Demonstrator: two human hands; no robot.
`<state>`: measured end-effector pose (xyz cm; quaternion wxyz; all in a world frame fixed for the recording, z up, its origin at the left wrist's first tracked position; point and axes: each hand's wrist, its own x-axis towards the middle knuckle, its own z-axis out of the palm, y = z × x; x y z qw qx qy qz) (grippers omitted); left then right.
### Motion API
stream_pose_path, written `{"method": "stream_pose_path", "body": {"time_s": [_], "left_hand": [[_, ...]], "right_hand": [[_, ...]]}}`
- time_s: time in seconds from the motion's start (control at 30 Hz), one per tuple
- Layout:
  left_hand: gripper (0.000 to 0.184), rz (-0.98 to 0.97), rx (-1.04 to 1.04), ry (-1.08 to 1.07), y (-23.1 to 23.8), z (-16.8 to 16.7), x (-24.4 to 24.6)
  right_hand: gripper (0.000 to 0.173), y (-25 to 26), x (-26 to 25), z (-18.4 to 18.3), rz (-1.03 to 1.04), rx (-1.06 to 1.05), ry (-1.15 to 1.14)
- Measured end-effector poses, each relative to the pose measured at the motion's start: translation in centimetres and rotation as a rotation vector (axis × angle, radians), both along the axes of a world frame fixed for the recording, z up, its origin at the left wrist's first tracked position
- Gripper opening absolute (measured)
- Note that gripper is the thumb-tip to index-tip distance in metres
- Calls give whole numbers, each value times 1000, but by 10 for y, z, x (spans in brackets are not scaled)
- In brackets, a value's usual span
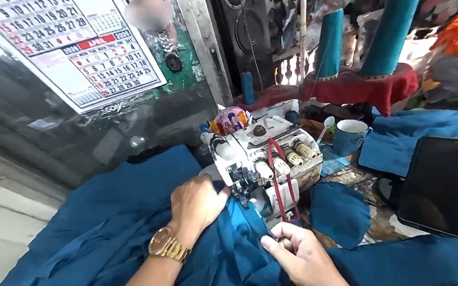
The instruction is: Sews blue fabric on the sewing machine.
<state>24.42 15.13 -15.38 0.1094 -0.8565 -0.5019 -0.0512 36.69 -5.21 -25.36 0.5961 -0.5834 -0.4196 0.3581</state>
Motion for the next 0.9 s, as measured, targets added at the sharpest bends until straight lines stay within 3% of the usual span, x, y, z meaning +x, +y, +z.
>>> {"method": "stream_pose_path", "body": {"time_s": [0.07, 0.17, 0.3, 0.4, 0.47, 0.53, 0.63, 0.7, 0.8, 0.9], "left_hand": [[59, -64, 64, -42, -1, 2, 0], [50, -335, 145, -233, -6, 5, -25], [24, -509, 45, -523, -84, -12, -55], [36, -534, 62, -340, -105, -39, -42], [44, -559, 98, -223, -105, -34, -38], [47, -608, -10, -161, -127, -28, -41], [55, -554, -239, -141, -168, -49, -46], [54, -447, -317, -297, -164, -52, -48], [41, -288, -281, -523, -145, -52, -43], [25, -283, -272, -587, -146, -64, -40]], "right_hand": [[21, -1, -2, 6, 25, -8, 26], [19, -4, 0, 8, 56, -7, 83], [19, 0, 1, 9, 91, 17, 165], [20, 2, 4, 11, 129, -19, 193], [23, 2, 5, 10, 146, -21, 194], [26, 1, 6, 6, 141, -3, 158], [27, 6, 7, 1, 138, 40, 92], [28, 9, 6, 1, 144, 50, 84], [29, 7, 7, 4, 131, 37, 83], [30, 9, 11, 6, 153, 31, 80]]}}
